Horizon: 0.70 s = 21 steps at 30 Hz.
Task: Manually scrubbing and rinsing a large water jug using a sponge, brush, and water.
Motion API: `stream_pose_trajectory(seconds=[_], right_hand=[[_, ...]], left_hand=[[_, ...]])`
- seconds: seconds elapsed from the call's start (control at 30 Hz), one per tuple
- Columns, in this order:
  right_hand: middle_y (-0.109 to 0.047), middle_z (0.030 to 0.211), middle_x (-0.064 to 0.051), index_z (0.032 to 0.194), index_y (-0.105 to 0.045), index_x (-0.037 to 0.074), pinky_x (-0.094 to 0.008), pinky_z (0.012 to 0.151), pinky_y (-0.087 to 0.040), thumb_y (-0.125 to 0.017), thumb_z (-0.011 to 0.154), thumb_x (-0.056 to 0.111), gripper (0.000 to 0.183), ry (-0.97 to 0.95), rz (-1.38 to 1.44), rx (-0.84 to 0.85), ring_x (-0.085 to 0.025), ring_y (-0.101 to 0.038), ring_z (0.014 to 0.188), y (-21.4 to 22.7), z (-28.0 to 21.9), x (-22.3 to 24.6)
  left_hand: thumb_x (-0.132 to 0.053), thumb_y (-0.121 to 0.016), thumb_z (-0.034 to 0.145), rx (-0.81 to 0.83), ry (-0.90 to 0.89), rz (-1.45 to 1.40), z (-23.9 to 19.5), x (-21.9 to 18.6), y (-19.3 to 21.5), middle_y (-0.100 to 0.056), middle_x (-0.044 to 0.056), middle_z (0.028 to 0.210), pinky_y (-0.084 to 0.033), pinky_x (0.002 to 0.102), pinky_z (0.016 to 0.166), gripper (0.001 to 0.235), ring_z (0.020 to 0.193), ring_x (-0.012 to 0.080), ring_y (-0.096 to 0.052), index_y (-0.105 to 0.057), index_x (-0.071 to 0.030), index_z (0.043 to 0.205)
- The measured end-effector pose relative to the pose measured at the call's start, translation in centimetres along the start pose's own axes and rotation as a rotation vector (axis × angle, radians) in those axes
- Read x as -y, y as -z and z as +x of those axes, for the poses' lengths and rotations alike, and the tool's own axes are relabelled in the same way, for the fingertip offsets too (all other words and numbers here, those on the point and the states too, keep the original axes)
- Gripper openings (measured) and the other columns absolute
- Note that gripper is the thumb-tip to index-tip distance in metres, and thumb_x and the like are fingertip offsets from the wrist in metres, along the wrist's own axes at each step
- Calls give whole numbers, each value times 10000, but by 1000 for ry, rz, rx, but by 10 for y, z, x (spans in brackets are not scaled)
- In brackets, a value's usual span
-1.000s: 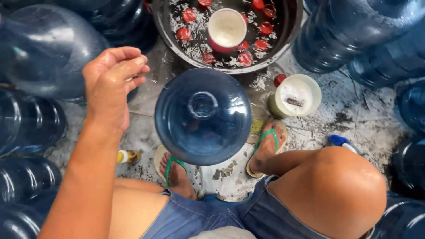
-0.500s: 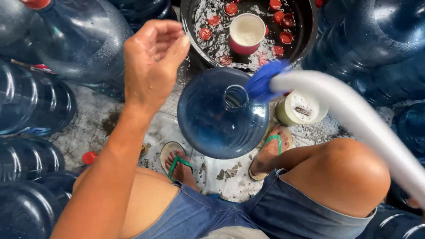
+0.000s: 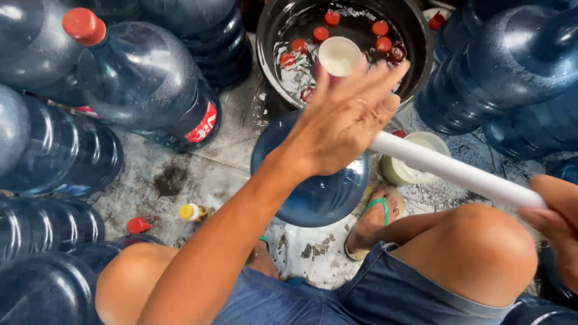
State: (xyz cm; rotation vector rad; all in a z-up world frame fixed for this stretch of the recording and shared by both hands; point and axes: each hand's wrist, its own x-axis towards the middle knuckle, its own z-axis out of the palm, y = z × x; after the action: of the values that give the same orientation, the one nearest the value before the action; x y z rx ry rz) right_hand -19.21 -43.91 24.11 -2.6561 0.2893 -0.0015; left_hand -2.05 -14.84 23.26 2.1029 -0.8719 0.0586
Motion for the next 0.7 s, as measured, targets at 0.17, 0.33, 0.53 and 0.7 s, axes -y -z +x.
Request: stream_pose_trajectory(seconds=[0.17,0.33,0.53,0.7], right_hand=[[-561,416,-73,720,-623,45,-292,315,-463,-532,863,144,197,132,-105,107,-187,-503,230,23,9,72],[-475,339,-67,549,-556,51,-333,307,-386,-569,842,71,294,185,-201,106,-209,-411,209,32,22,104],[-466,390,-112,558,-552,33,-331,335,-392,-589,917,95,367,309,-394,108,-233,-410,232,33,38,122],[-531,388,-80,606,-586,78,-308,329,-405,-578,925,156,328,202,-543,188,-208,-450,240,35,39,138]], left_hand=[[-426,-269,969,-136,-69,-239,-9,-44,60,-509,117,1401,-226,491,1106,510,1311,298,-419,-456,-118,1330],[-191,-503,1039,-347,-153,-147,-11,-38,33,-578,43,1345,-322,437,1185,316,1157,234,-606,-471,-171,1353],[-310,-322,1010,-289,-212,28,-11,-44,50,-651,36,1250,-270,474,1135,366,1163,225,-622,-507,-119,1262],[-474,-196,938,-76,-33,107,4,-9,9,-512,68,1375,-96,565,1111,540,1310,262,-360,-382,-178,1348]])
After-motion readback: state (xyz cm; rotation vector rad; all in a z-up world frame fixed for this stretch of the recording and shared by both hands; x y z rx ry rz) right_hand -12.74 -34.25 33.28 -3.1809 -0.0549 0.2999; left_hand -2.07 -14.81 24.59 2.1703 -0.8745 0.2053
